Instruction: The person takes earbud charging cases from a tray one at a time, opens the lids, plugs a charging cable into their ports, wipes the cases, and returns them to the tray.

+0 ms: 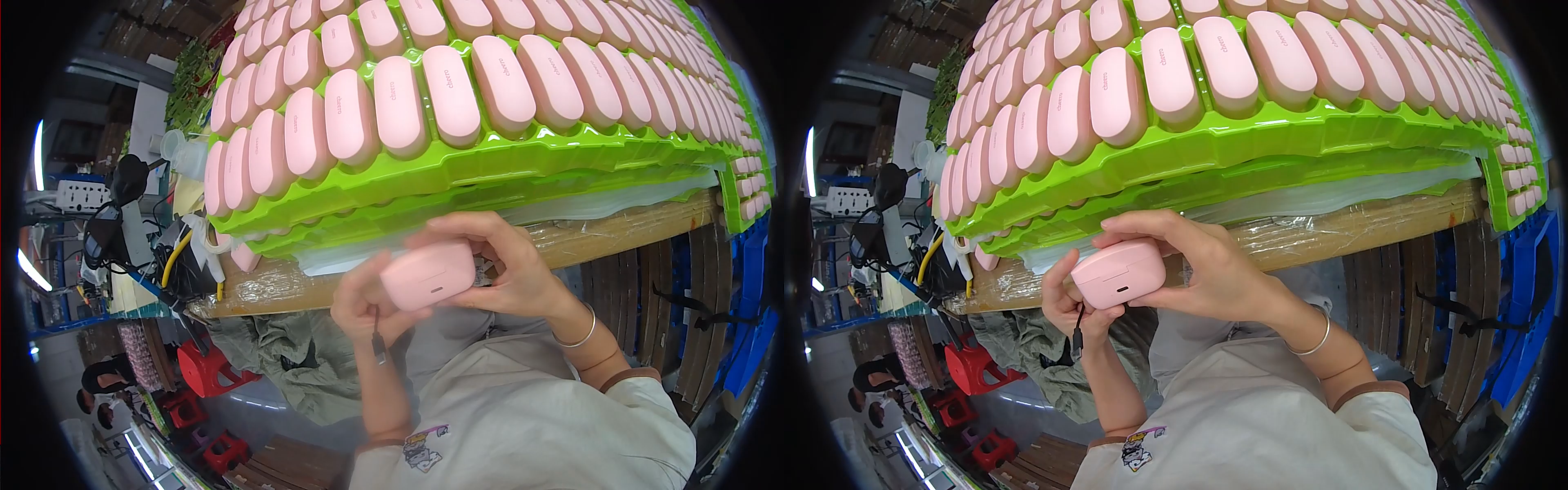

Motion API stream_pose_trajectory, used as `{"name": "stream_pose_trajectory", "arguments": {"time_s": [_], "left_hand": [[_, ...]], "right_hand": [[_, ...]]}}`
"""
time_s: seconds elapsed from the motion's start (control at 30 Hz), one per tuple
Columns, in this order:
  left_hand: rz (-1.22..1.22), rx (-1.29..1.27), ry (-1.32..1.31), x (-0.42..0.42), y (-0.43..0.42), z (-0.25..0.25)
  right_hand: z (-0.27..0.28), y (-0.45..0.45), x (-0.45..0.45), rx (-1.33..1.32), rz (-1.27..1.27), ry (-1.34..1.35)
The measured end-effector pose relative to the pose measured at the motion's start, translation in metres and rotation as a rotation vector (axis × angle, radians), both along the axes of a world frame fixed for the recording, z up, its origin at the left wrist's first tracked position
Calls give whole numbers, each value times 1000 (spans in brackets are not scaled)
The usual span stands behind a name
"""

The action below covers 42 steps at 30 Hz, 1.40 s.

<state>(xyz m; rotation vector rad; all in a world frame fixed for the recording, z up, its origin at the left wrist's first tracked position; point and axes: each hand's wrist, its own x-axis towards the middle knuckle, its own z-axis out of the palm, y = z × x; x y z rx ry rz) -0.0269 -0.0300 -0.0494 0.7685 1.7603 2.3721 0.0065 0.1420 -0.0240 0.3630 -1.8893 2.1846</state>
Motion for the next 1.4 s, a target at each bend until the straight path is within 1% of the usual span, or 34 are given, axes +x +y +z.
{"name": "stream_pose_trajectory", "arguments": {"time_s": [0.23,0.27,0.3,0.33,0.37,0.4,0.43,0.47,0.5,0.53,0.57,0.63,0.7,0.73,0.77,0.83,0.87,0.9,0.97,1.03,1.1,1.13,1.17,1.23,1.3,1.33,1.37,1.4], "left_hand": [[47,-42,50,-2,1,-2],[97,-76,32,-1,2,-2],[143,-107,17,0,2,-2],[124,-95,29,1,-3,-6],[125,-257,169,-1,-13,-12],[125,-402,318,-5,-19,-19],[76,-382,405,-9,-24,-24],[58,-333,289,-6,-27,-31],[102,-255,16,4,-18,-22],[71,-254,126,-1,-16,-24],[4,-313,239,-4,-13,-12],[-8,-287,224,-4,-7,-9],[47,-376,211,-1,-3,-1],[79,-385,169,2,-1,5],[83,-373,181,1,-1,2],[97,-368,78,-1,-3,-5],[60,-382,225,-4,-2,-4],[72,-375,237,-5,-4,-5],[95,-444,168,-4,-5,-8],[119,-415,215,-2,4,2],[141,-336,364,-3,11,4],[105,-376,292,-2,9,11],[107,-465,352,-4,5,13],[119,-456,392,-7,3,1],[151,-460,373,-2,9,12],[128,-417,308,0,14,19],[106,-370,242,1,15,23],[127,-467,368,-6,9,16]], "right_hand": [[1,4,0,35,16,19],[2,4,0,40,5,25],[4,4,1,0,27,-3],[6,5,1,-35,42,-28],[7,8,1,-15,10,-13],[6,13,2,110,81,-38],[8,20,3,236,138,-71],[12,25,6,222,162,-28],[17,31,10,212,185,13],[25,42,16,226,205,77],[41,54,21,241,241,98],[68,83,31,330,207,186],[101,115,36,596,33,289],[118,131,36,735,-116,315],[136,148,32,869,-264,341],[165,183,13,1002,-606,290],[174,206,-4,996,-703,264],[178,232,-25,987,-799,238],[183,285,-67,1244,-986,245],[181,328,-105,1459,-1113,159],[160,376,-149,1444,-1118,42],[153,382,-159,1429,-1127,-11],[148,388,-168,1412,-1133,-63],[132,397,-183,1432,-1132,-102],[104,413,-198,1491,-1103,-75],[100,417,-200,1485,-1094,-60],[99,421,-203,1556,-1058,-155],[99,424,-207,1630,-1016,-251]]}}
